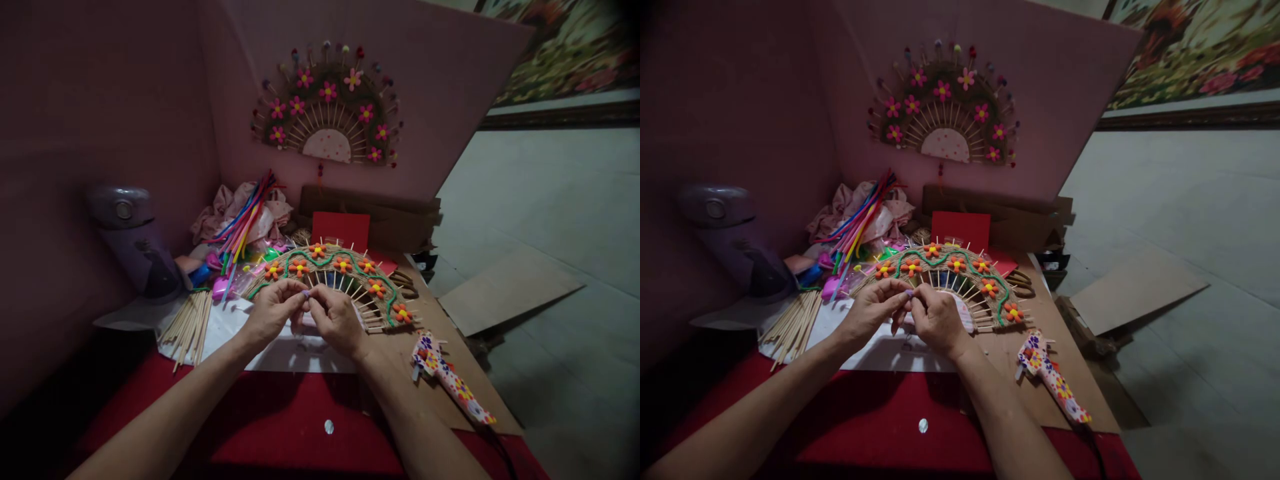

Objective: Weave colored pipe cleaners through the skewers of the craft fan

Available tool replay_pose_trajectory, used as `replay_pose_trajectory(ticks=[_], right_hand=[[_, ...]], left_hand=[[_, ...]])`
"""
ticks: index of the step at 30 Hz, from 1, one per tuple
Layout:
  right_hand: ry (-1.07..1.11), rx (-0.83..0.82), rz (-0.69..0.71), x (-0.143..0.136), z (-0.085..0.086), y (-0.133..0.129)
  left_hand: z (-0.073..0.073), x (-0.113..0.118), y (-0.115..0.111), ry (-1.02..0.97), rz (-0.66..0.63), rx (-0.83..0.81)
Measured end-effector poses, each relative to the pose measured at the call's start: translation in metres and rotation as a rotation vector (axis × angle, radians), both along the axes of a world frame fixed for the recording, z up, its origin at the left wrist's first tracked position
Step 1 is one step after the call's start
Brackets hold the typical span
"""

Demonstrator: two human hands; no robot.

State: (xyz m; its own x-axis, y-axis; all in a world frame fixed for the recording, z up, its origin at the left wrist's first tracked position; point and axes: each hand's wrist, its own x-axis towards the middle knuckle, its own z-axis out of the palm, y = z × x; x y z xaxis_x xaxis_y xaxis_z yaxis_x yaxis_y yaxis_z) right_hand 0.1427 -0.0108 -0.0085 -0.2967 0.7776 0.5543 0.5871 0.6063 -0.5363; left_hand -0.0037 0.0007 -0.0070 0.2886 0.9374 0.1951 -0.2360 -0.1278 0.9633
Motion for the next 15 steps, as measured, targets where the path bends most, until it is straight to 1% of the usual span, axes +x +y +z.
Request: replay_pose_trajectory(ticks=[4, 8, 12, 15], right_hand=[[-0.004, 0.0, 0.029, -0.0035, 0.0005, -0.0017], [0.062, -0.04, 0.051, -0.0036, 0.0004, 0.0002], [0.105, -0.07, 0.057, -0.0018, 0.0009, 0.0024], [0.081, -0.059, 0.052, -0.0006, 0.0007, 0.0033]], left_hand=[[-0.0037, 0.0006, 0.0009, 0.045, 0.084, 0.005], [-0.004, 0.0026, -0.0012, 0.049, 0.179, 0.009], [-0.0024, 0.0031, -0.002, 0.066, 0.208, -0.028], [-0.0021, 0.0015, -0.0003, 0.091, 0.209, -0.055]])
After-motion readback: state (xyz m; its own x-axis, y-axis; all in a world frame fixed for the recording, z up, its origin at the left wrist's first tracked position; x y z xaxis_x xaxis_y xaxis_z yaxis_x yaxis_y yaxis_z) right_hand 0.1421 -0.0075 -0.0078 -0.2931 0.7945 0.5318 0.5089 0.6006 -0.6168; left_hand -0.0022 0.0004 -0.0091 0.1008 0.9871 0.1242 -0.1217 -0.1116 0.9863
